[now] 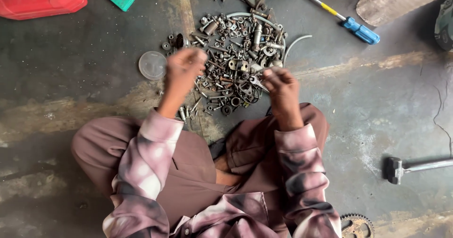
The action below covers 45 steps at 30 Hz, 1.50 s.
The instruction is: Sorting through a pile of bolts, nuts, and washers on the workshop floor.
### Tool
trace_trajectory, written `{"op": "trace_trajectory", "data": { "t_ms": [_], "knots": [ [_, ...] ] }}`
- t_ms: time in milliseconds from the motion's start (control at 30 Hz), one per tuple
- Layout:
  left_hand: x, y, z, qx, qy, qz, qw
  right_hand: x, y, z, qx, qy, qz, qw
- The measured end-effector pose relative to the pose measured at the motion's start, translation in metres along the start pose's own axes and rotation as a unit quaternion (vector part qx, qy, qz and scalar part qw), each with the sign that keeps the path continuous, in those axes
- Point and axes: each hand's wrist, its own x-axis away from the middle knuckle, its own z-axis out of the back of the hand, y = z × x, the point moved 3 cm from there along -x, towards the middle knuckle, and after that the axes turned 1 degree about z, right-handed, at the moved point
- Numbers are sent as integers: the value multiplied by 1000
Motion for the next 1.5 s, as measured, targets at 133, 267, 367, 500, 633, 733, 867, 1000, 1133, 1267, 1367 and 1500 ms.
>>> {"op": "trace_trajectory", "data": {
  "t_ms": [133,267,367,500,633,733,867,1000,1133,1267,1367,1500],
  "knots": [
    [25,-19,-58,15,-88,62,994,10,18,-26,43,-48,-37,997],
    [39,-26,-71,49,-111,132,984,6,22,-17,93,-20,-16,995],
    [29,-49,-50,-37,-133,109,984,5,15,-18,124,-12,9,992],
    [25,4,32,-275,0,202,940,4,19,-22,234,-59,76,968],
    [3,-70,93,-576,-44,278,767,-6,43,-19,293,-67,37,953],
    [0,-95,85,-585,17,233,777,-21,65,0,247,-105,49,962],
    [0,-106,74,-569,46,186,799,-7,44,-8,372,-99,87,919],
    [14,-118,81,-568,60,143,808,15,10,-31,494,-88,138,854],
    [28,-63,59,-590,92,71,799,20,3,-33,466,-50,78,880],
    [39,0,5,-297,-18,-7,955,27,9,-42,413,-106,68,902],
    [44,11,-29,-158,-77,-60,983,33,11,-53,335,-151,26,930],
    [50,22,-48,-97,-98,-74,988,34,10,-60,289,-177,17,941]
  ]
}}
